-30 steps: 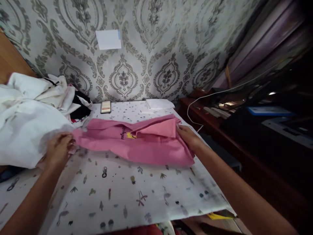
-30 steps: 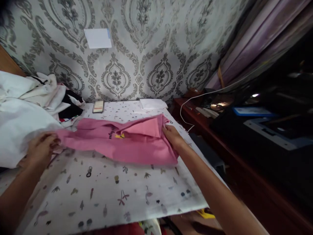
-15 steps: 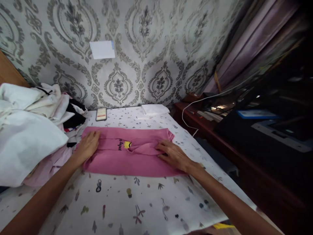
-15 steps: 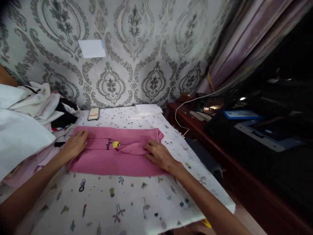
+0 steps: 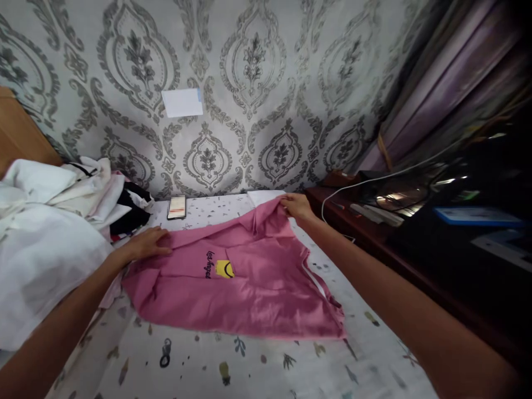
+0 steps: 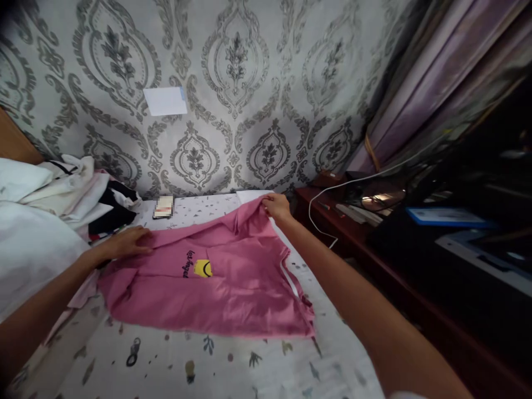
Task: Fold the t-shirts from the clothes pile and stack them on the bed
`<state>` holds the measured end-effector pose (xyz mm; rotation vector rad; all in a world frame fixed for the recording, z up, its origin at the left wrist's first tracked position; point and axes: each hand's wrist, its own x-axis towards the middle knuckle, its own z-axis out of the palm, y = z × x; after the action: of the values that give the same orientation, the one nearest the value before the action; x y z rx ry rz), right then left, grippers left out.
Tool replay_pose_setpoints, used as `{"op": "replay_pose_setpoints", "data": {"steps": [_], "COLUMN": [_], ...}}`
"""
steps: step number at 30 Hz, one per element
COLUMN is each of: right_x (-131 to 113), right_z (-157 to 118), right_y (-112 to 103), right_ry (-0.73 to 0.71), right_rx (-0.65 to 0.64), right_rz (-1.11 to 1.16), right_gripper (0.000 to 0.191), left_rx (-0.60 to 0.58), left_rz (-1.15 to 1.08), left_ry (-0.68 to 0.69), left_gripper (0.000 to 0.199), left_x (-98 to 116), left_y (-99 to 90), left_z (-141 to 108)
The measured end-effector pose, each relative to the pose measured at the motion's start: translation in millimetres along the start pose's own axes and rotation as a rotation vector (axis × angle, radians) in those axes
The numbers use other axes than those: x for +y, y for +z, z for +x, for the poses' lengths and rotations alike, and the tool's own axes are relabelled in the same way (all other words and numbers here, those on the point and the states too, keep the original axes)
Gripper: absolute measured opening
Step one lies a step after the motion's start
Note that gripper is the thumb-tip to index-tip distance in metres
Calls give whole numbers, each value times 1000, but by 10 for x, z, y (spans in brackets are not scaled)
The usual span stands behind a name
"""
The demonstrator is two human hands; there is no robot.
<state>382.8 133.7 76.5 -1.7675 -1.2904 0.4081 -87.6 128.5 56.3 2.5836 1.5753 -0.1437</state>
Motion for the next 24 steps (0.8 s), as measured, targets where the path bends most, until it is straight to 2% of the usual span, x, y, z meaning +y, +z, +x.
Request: {"op": "replay_pose_setpoints", "data": {"steps": [2,4,6,8,10,12,14,16,19,22,23,24], "right_x": [-42,-30,37,146,272,382,445,455,408,334,308,281], "right_z": [191,241,131,-132,-506,-908,-1244,-1447,-1514,-1489,-1502,-1534], "right_y": [169,273,287,223,115,1,-90,-142,-171,-251,-310,-386], "right_ry": [40,37,16,-25,-130,-296,-370,-315,-190,-128,-114,-102], "right_rx": [16,34,41,13,-96,-278,-383,-400,-433,-537,-568,-588], "right_rz": [25,1,-32,-60,-124,-279,-449,-545,-521,-338,-226,-94], "right_gripper": [14,21,27,28,26,31,41,48,44,16,15,23], "left_rx": [67,183,317,394,336,185,76,38,-77,-178,-167,-131], "left_rz": [133,263,308,225,20,-187,-270,-248,-246,-289,-284,-274], "left_ry": [-75,-200,-319,-336,-203,4,120,85,-28,-40,-32,-25], "left_gripper": [43,39,42,43,42,45,51,60,68,66,60,52], "left_x": [50,105,145,169,194,224,244,234,170,116,109,105], "left_y": [-17,-53,-82,-73,-6,107,220,290,295,246,230,215], "left_z": [-6,-31,-73,-141,-247,-388,-548,-700,-877,-1013,-1058,-1108]}}
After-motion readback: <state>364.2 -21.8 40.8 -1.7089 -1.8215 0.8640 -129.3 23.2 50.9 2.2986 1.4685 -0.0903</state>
